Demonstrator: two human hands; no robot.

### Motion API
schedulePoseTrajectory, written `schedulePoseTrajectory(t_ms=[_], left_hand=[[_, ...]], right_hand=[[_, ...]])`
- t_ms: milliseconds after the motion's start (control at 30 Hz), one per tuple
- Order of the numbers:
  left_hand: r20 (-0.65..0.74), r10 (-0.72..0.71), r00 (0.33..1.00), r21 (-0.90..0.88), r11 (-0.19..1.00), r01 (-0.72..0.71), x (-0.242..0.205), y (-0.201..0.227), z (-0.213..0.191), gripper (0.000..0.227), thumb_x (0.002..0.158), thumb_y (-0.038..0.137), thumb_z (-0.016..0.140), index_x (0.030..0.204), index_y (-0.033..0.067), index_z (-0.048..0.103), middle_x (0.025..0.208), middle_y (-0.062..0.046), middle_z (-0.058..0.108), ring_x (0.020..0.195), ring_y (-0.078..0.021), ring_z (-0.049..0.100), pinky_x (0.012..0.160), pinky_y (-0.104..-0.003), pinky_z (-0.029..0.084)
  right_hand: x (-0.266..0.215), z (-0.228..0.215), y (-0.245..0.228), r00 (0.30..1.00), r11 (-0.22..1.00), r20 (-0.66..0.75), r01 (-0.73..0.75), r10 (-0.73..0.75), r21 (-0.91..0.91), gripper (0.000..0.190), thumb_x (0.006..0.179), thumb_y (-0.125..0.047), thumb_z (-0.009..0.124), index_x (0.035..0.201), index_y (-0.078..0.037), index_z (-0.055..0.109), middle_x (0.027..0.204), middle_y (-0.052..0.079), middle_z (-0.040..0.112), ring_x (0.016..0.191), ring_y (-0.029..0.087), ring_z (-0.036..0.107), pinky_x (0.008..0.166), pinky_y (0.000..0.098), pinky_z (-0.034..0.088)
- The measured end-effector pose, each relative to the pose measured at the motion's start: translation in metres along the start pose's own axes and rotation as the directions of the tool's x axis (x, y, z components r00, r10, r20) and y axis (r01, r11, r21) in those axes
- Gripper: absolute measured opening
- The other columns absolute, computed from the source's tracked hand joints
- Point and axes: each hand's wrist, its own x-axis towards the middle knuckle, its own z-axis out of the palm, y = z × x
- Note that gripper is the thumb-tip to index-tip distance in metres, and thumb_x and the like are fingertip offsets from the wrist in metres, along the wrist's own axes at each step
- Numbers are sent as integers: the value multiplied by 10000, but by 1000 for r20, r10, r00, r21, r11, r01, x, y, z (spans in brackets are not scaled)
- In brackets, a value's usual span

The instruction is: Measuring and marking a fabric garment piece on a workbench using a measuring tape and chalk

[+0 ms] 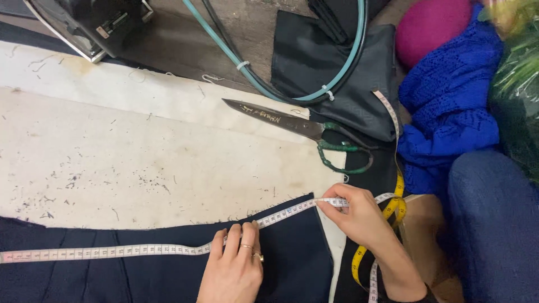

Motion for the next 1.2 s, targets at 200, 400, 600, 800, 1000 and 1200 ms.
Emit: schedulePoseTrajectory(t_ms=[200,400,600,800,1000,1200], left_hand=[[20,10,1000,18,1000,-11,0,0,0,384,902,73,421,1221,-87,562,1119,-170,500,1005,-322,525,854,-459,461],[-5,13,1000,42,999,-13,2,-1,1,329,920,92,475,1183,-70,589,1095,-149,500,972,-296,531,835,-431,459],[12,39,999,24,999,-39,0,-5,4,367,903,78,428,1205,-65,581,1123,-168,497,995,-312,521,847,-432,455],[0,59,998,-56,997,-59,0,-21,6,351,921,110,466,1237,-11,557,1160,-144,505,1027,-307,520,817,-408,440],[24,59,998,-317,947,-48,3,-41,-4,362,845,37,571,1207,41,584,987,-122,498,851,-300,498,716,-405,443],[145,-50,988,-356,929,99,-33,-52,-44,374,820,90,591,1193,102,565,968,-79,465,530,-265,590,360,-446,460]], right_hand=[[-1,-3,-7,999,999,19,-34,34,0,159,822,-238,687,749,-97,692,756,-39,690,749,69,622,658,248,547],[4,1,4,1000,1000,4,-25,25,-9,156,796,-253,711,781,-98,705,757,-33,685,740,62,612,698,237,602],[4,-1,-2,1000,1000,-1,-22,22,-1,148,788,-248,715,764,-102,702,746,-34,688,713,63,610,726,233,629],[7,0,2,1000,999,17,2,-2,-38,183,802,-264,720,742,-102,656,716,-34,646,700,63,573,702,238,615],[3,-2,3,998,990,-14,66,-68,-123,167,783,-292,724,737,-141,672,679,-43,675,647,68,575,626,250,463],[-25,5,-15,975,975,1,221,-221,-22,103,815,-214,718,776,-121,693,754,-32,672,731,92,591,708,248,416]])
